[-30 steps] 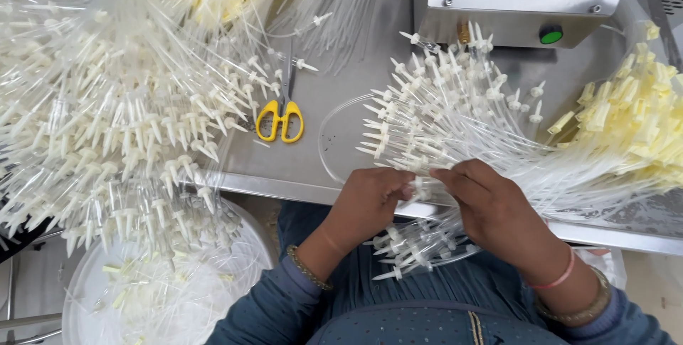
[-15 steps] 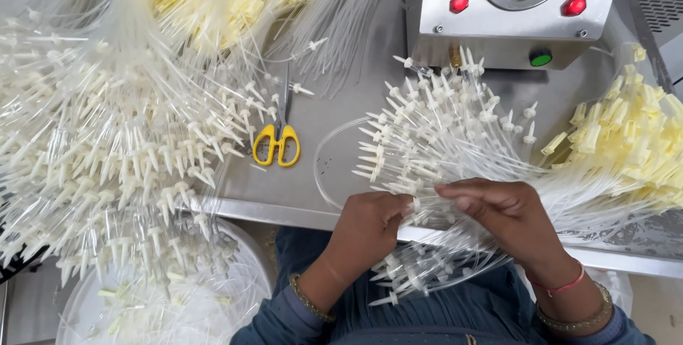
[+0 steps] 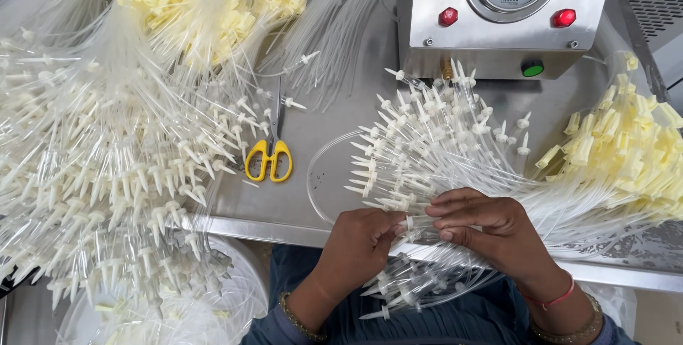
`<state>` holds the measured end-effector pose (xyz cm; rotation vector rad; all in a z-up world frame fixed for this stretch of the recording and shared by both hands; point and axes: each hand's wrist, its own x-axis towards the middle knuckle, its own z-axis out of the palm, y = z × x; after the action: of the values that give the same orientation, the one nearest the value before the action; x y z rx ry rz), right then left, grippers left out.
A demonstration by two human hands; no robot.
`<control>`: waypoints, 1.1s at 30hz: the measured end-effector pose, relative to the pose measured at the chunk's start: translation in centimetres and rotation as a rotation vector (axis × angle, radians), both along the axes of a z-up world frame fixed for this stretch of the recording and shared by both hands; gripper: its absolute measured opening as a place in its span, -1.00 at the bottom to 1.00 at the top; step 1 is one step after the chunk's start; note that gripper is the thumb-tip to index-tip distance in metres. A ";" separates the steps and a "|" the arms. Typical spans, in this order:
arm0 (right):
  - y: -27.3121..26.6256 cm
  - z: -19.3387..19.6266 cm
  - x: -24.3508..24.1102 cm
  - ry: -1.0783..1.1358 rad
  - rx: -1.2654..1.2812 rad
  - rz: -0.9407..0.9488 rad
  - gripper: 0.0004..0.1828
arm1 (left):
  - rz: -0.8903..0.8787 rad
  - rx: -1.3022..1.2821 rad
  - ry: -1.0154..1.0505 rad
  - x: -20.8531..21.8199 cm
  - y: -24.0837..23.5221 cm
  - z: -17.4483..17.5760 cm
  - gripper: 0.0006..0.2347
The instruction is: The recorder is assembling and inspecting plastic IV set components on a stainless steel workstation.
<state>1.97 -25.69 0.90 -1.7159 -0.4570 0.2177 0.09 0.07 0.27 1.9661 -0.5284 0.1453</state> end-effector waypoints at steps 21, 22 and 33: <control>-0.2 -0.6 0.2 -0.079 -0.018 0.003 -0.75 | -0.005 -0.005 -0.015 0.0 0.0 0.4 -0.84; -0.2 -0.6 0.2 -0.079 -0.018 0.003 -0.75 | -0.004 -0.005 -0.016 0.0 0.0 0.4 -0.84; -0.3 -0.9 0.2 -0.094 -0.002 0.004 -0.75 | -0.007 -0.004 0.025 -0.1 0.0 0.4 -0.86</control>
<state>2.20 -26.00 0.03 -1.7324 -0.5292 0.1406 -0.01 0.08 0.72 1.9592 -0.5182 0.1170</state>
